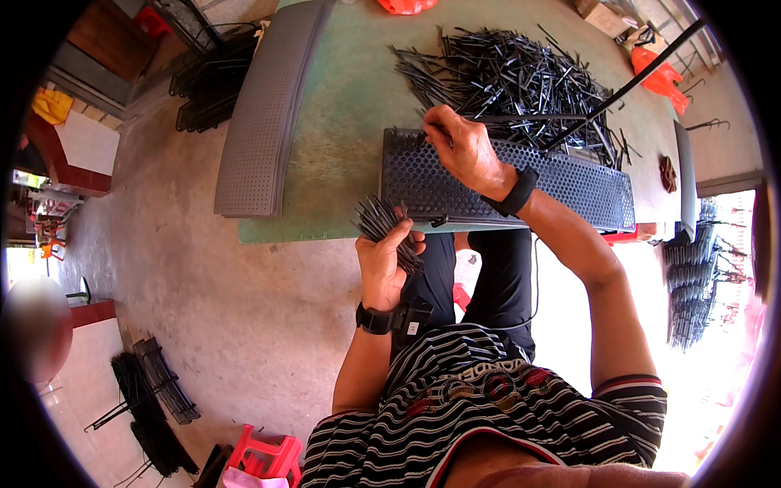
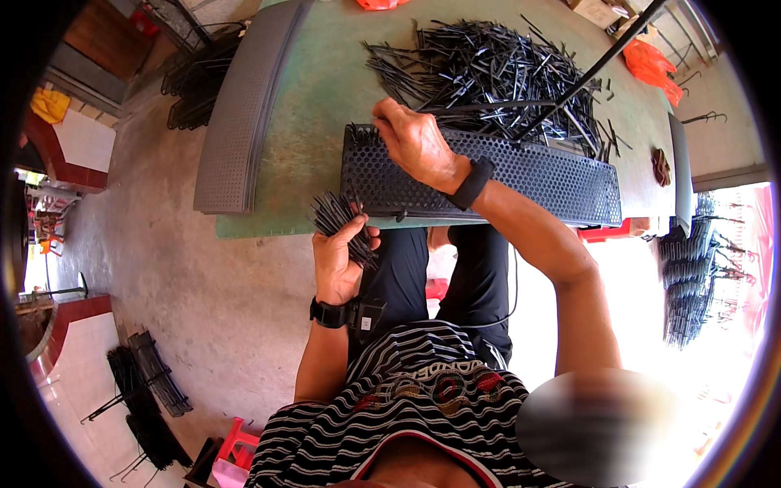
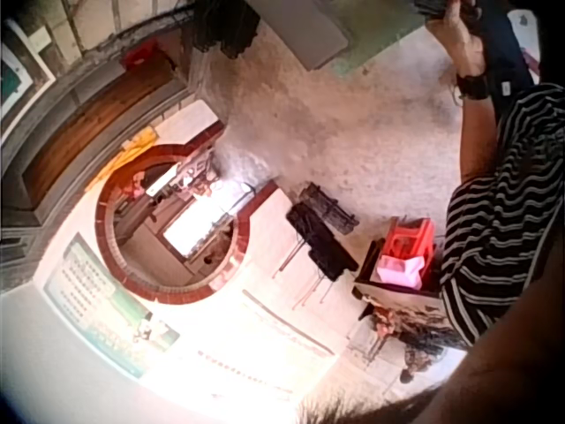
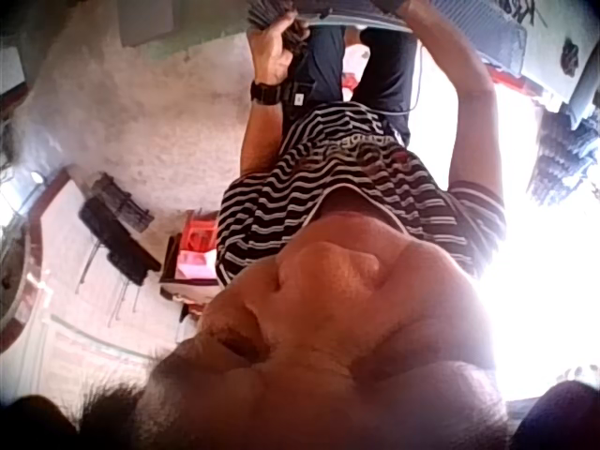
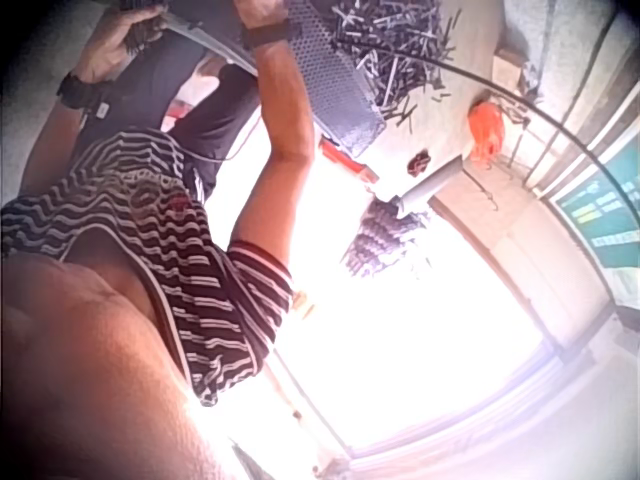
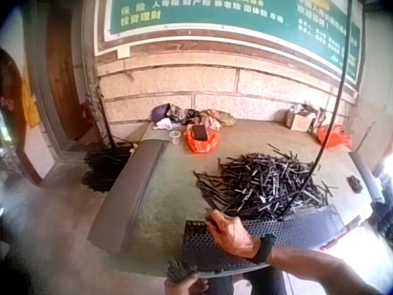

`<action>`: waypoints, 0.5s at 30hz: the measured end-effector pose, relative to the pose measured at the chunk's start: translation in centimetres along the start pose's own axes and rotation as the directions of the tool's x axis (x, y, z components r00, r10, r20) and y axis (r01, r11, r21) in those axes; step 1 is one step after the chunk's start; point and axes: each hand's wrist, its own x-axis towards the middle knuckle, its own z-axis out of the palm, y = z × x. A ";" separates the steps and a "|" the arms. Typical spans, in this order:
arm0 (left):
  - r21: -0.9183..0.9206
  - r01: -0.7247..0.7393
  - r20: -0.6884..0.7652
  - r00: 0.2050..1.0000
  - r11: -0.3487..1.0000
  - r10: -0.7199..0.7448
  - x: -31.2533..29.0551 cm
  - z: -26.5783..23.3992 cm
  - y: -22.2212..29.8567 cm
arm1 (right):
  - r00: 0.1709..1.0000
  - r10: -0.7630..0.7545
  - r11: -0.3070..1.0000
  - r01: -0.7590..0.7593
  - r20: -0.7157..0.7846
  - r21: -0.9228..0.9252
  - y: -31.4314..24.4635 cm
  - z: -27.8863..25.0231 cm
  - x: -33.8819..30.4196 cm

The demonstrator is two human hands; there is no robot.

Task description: The person picks up black cable ties from a pile on a table and inserts them into small holes in a perforated metal plate while sitting on a stool.

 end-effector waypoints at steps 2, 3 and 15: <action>-0.012 -0.002 -0.020 1.000 1.000 0.001 -0.1 0.3 0.2 | 1.000 -0.005 1.000 0.005 0.004 0.004 -0.1 0.0 0.0; -0.018 -0.003 -0.030 1.000 1.000 0.003 -0.2 0.4 0.2 | 1.000 -0.003 1.000 0.003 0.005 0.000 0.0 0.0 0.0; 0.010 0.003 -0.006 1.000 1.000 -0.003 -0.5 0.9 0.2 | 0.983 0.076 0.975 -0.037 0.168 -0.220 -0.7 -0.1 -1.1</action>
